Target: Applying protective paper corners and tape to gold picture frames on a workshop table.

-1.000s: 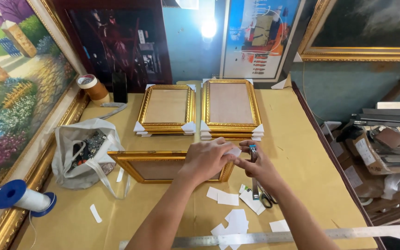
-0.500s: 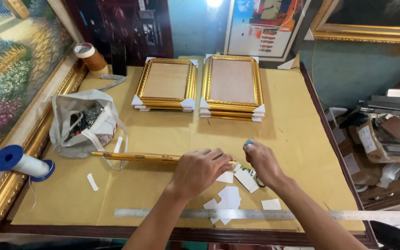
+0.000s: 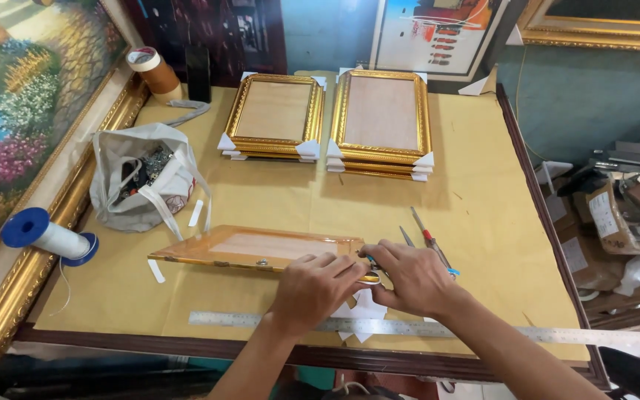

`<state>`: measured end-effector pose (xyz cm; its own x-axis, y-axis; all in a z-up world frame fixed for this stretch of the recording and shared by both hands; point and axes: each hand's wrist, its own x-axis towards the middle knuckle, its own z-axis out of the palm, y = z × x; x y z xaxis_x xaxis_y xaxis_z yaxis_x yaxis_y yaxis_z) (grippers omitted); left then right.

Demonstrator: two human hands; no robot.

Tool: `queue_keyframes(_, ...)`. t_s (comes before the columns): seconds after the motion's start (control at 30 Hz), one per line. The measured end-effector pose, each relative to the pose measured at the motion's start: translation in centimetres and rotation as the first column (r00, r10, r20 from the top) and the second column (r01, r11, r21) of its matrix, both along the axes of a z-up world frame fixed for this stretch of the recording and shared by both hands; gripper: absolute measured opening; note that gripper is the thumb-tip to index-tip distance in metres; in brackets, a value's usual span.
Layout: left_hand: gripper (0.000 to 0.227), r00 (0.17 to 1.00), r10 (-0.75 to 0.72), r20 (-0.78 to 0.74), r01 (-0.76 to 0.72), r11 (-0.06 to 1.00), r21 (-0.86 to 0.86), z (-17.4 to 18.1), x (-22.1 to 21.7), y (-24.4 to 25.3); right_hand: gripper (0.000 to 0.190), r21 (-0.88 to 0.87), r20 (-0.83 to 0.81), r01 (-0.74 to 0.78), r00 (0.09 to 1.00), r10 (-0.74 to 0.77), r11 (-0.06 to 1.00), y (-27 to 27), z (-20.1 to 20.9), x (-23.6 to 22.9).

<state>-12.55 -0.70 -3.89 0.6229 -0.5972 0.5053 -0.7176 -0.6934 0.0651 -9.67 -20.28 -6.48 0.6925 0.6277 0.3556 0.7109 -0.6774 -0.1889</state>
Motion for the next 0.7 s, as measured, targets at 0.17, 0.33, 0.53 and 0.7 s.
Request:
queue_keyframes(0.17, 0.012, 1.000, -0.010, -0.017, 0.010, 1.000, -0.008, -0.5, 0.0, -0.1, 0.035, -0.033, 0.023, -0.069, 0.997, 0.070, 0.997, -0.5, -1.2, 0.6)
queue_keyframes(0.33, 0.012, 0.999, -0.030, -0.029, 0.031, 1.000, 0.008, 0.1, 0.0, 0.0, 0.027, -0.011, 0.092, -0.131, 0.987, 0.131, 0.991, -0.5, -1.5, 0.9)
queue_keyframes(0.53, 0.011, 0.998, -0.032, -0.046, 0.031, 0.999, -0.016, 0.6, 0.0, 0.0, 0.022, 0.053, 0.160, -0.162, 0.975, 0.152, 0.985, -0.2, -1.7, 1.1)
queue_keyframes(0.7, 0.013, 1.000, -0.014, -0.026, 0.013, 0.999, -0.036, 0.6, 0.7, 0.2, 0.017, 0.210, 0.061, -0.063, 0.997, 0.051, 0.976, 0.4, -1.5, 0.9)
